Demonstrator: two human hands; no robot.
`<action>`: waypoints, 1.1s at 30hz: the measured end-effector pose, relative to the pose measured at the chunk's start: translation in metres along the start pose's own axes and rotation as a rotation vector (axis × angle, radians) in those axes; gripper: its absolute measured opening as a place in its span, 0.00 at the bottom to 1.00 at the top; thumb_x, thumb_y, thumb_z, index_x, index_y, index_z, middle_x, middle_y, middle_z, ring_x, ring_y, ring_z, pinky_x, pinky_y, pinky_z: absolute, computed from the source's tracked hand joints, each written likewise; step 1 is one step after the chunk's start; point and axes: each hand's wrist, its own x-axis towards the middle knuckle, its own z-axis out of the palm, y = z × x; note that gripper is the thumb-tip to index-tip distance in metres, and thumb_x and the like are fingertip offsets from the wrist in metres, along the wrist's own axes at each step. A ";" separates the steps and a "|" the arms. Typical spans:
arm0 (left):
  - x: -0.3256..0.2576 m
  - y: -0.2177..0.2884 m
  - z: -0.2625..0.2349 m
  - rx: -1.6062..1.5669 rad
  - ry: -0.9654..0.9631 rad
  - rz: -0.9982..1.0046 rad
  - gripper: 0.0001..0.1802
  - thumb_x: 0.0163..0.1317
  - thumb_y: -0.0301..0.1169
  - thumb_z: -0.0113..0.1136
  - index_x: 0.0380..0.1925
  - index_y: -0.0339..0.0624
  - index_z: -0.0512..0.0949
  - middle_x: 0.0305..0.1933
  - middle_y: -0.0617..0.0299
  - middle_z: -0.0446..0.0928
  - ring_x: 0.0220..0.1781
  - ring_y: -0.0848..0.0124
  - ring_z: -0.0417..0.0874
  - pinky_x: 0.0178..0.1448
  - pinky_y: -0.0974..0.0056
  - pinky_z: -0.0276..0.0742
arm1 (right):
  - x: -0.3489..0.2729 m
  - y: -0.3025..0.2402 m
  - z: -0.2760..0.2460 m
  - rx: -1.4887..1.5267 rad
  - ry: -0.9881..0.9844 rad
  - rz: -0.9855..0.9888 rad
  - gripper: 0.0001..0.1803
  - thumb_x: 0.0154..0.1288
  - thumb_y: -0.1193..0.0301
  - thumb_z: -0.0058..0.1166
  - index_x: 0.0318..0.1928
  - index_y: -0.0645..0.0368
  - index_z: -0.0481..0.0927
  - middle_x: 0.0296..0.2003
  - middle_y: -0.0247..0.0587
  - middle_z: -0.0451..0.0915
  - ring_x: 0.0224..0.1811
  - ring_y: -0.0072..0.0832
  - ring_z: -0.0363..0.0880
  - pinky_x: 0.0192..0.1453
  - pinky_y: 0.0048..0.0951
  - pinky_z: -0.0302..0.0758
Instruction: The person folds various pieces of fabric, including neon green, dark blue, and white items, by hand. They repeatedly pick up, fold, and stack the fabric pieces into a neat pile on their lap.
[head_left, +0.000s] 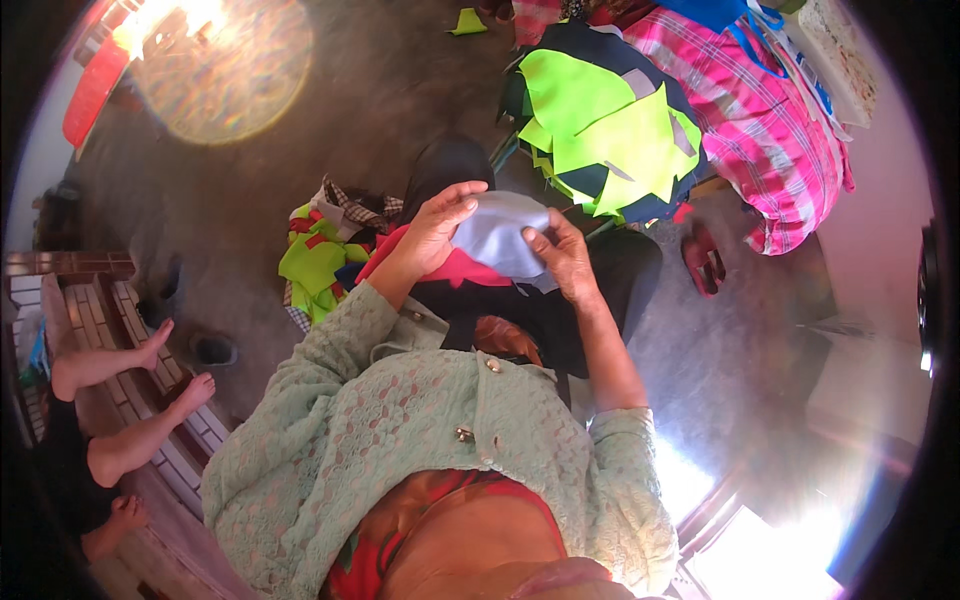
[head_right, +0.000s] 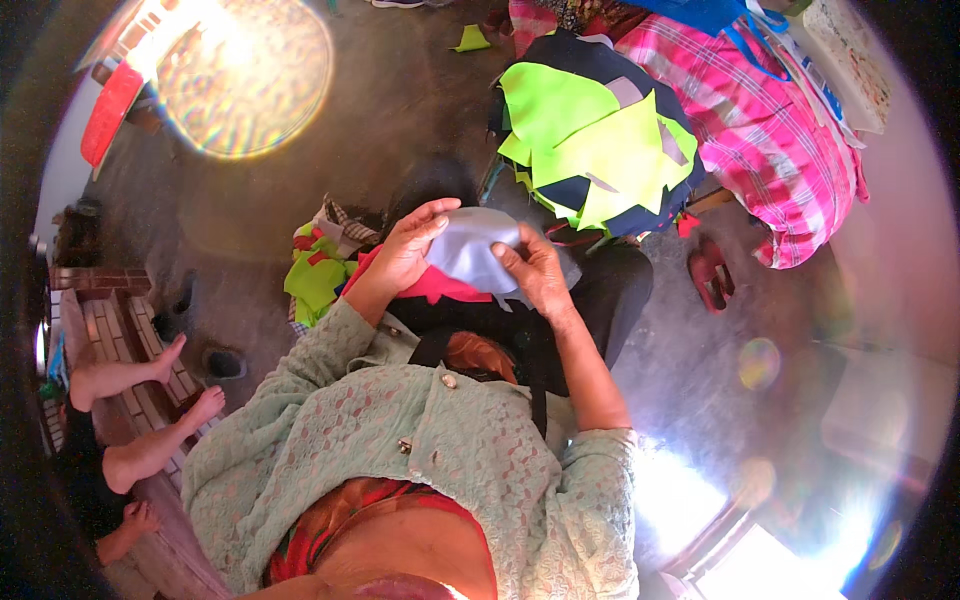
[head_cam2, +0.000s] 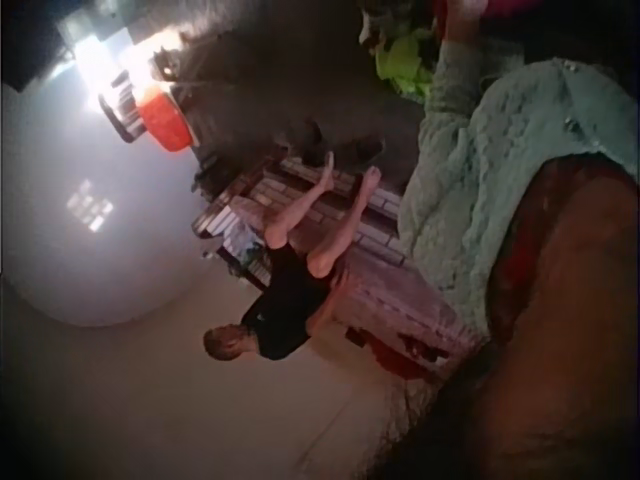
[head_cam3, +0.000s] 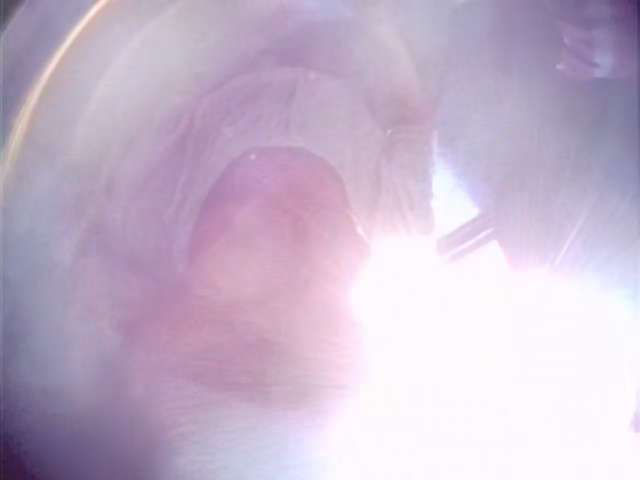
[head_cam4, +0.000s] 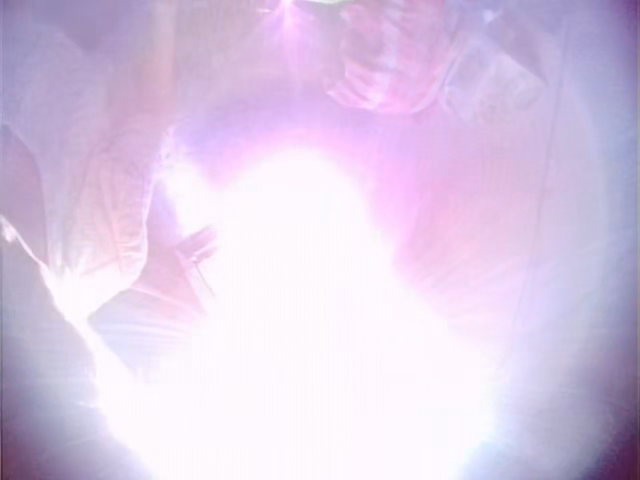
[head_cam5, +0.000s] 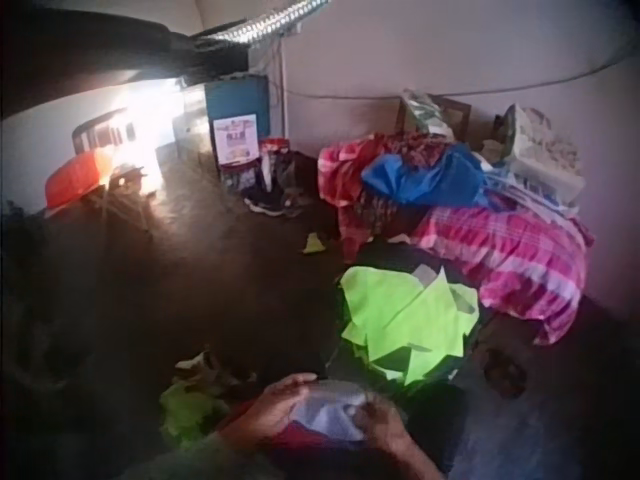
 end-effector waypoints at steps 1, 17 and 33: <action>0.000 0.000 -0.001 0.009 -0.016 0.005 0.20 0.65 0.32 0.50 0.57 0.39 0.66 0.51 0.58 0.74 0.50 0.69 0.77 0.50 0.57 0.77 | 0.002 -0.005 -0.006 0.012 0.015 -0.039 0.11 0.63 0.70 0.57 0.44 0.59 0.75 0.35 0.27 0.77 0.36 0.14 0.71 0.42 0.19 0.70; 0.001 0.002 -0.005 -0.006 -0.081 -0.047 0.17 0.68 0.32 0.45 0.55 0.41 0.64 0.56 0.51 0.70 0.55 0.57 0.75 0.49 0.50 0.77 | 0.106 -0.125 -0.205 0.146 0.629 -0.380 0.10 0.61 0.78 0.50 0.43 0.57 0.73 0.35 0.34 0.77 0.31 0.21 0.78 0.23 0.25 0.75; 0.001 0.002 -0.004 0.005 -0.073 -0.074 0.16 0.68 0.33 0.46 0.53 0.40 0.66 0.55 0.51 0.70 0.55 0.58 0.74 0.51 0.50 0.77 | 0.086 -0.083 -0.177 -1.628 1.178 -0.356 0.41 0.57 0.55 0.54 0.67 0.56 0.53 0.65 0.58 0.54 0.67 0.51 0.54 0.61 0.54 0.57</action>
